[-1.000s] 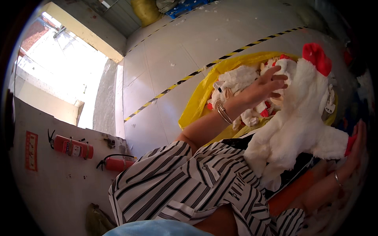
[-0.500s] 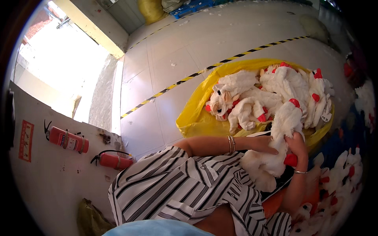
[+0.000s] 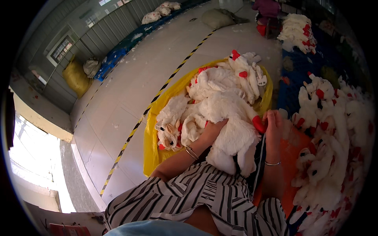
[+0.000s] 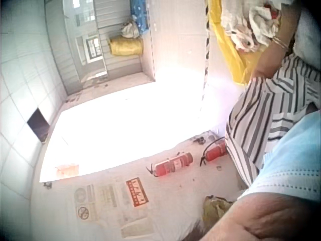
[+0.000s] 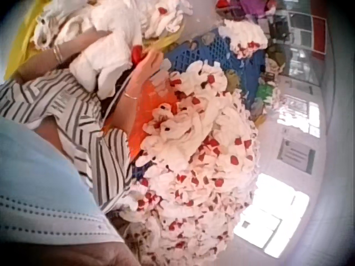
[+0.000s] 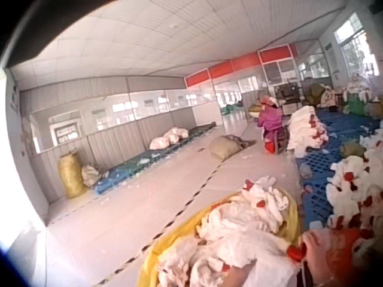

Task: The person assembles white stuffed animal toys by hand, inserting red fabric pieces into the head openings and adjusting the ears and facial features. The person handles the toys one at a time, manipulating the fabric and stuffing to shape the head and secure the red components.

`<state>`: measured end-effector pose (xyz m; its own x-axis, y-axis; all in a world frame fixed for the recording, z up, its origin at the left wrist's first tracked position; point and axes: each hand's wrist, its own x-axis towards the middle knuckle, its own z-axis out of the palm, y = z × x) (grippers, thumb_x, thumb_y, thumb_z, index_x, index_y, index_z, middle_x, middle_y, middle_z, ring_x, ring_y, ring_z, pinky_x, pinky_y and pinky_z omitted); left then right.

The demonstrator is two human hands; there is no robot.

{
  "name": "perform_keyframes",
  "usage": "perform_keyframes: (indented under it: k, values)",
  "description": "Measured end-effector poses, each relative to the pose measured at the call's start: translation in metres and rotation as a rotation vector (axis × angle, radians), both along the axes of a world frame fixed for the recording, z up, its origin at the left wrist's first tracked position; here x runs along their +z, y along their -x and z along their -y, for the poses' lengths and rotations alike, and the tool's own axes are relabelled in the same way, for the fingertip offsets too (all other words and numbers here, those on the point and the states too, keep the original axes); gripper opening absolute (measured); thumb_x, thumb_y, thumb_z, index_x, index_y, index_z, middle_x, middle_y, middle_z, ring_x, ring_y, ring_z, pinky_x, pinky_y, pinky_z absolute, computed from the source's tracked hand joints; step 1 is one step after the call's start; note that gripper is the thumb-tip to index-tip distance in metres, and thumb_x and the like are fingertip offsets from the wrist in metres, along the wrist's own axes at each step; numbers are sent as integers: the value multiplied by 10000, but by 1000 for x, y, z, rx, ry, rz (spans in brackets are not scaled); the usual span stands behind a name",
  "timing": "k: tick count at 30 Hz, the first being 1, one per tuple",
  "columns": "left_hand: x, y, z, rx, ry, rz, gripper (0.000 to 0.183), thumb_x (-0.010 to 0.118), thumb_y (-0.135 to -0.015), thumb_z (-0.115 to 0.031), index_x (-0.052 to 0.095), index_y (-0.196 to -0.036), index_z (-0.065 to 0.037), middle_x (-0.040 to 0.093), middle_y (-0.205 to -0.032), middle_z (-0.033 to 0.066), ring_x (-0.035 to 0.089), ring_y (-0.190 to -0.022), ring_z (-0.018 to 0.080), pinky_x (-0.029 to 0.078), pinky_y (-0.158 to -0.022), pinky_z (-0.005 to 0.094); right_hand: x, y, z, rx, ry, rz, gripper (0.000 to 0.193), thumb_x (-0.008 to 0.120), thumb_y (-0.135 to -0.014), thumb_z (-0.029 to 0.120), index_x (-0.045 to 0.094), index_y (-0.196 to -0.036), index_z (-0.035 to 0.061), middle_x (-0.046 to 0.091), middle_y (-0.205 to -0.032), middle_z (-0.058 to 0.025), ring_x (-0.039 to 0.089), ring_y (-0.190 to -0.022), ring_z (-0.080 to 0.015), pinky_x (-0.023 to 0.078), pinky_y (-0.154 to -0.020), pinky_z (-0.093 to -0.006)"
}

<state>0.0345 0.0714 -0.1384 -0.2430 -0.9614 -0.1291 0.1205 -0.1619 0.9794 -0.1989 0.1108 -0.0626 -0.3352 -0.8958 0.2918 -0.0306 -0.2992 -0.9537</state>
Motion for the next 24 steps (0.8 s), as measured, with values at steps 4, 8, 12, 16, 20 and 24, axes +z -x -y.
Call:
perform_keyframes:
  k: [4, 8, 12, 16, 20, 24]
  values:
    - [53, 11, -3, 28, -130, -374, 384, 628, -937, -220, 545, -1241, -1, 639, -1104, 99, 633, -972, 220, 527, -833, 350, -51, 6, -29, -98, -81, 222, 323, 472, -1018, 320, 579, -1085, 23, 579, -1041, -51, 535, -954, -136, 426, -854, -281]
    - [61, 29, -7, 9, -96, -509, 343, 612, -953, -219, 555, -1213, -3, 634, -1101, 71, 623, -941, 186, 522, -796, 320, -110, -11, -56, 199, -592, 312, 610, 538, -985, 363, 397, -1434, -27, 500, -1390, -124, 479, -1245, -207, 367, -1052, -321]
    - [47, 22, 1, 73, 8, -202, 259, 598, -966, -229, 613, -1109, -14, 630, -1006, 55, 593, -902, 148, 493, -757, 292, -81, -30, -67, 254, -465, 275, 542, 656, -932, 277, 499, -1345, -38, 589, -1272, -110, 553, -1131, -179, 428, -961, -308]
    - [83, -5, -7, 98, 414, 230, 240, 570, -984, -238, 642, -972, -9, 608, -845, 36, 565, -801, 128, 470, -692, 312, -29, -12, -66, 164, -417, -22, 281, 616, -957, 195, 661, -1110, -36, 700, -982, -58, 633, -826, -120, 490, -732, -275]
    - [26, -4, 2, 42, 196, -61, 318, 573, -981, -282, 561, -1182, -36, 619, -1010, 57, 592, -883, 174, 492, -735, 342, -35, -6, -67, 185, -316, 200, 317, 615, -953, 206, 642, -1140, -49, 695, -1002, -72, 640, -856, -132, 495, -740, -268]
    - [-24, 7, -44, -307, -471, -348, 656, 615, -946, -395, 326, -1436, -69, 532, -1328, 113, 585, -1142, 270, 506, -941, 422, -29, -5, -75, 178, -437, 324, 382, 608, -956, 277, 630, -1167, -41, 688, -1023, -79, 647, -868, -146, 506, -754, -276]
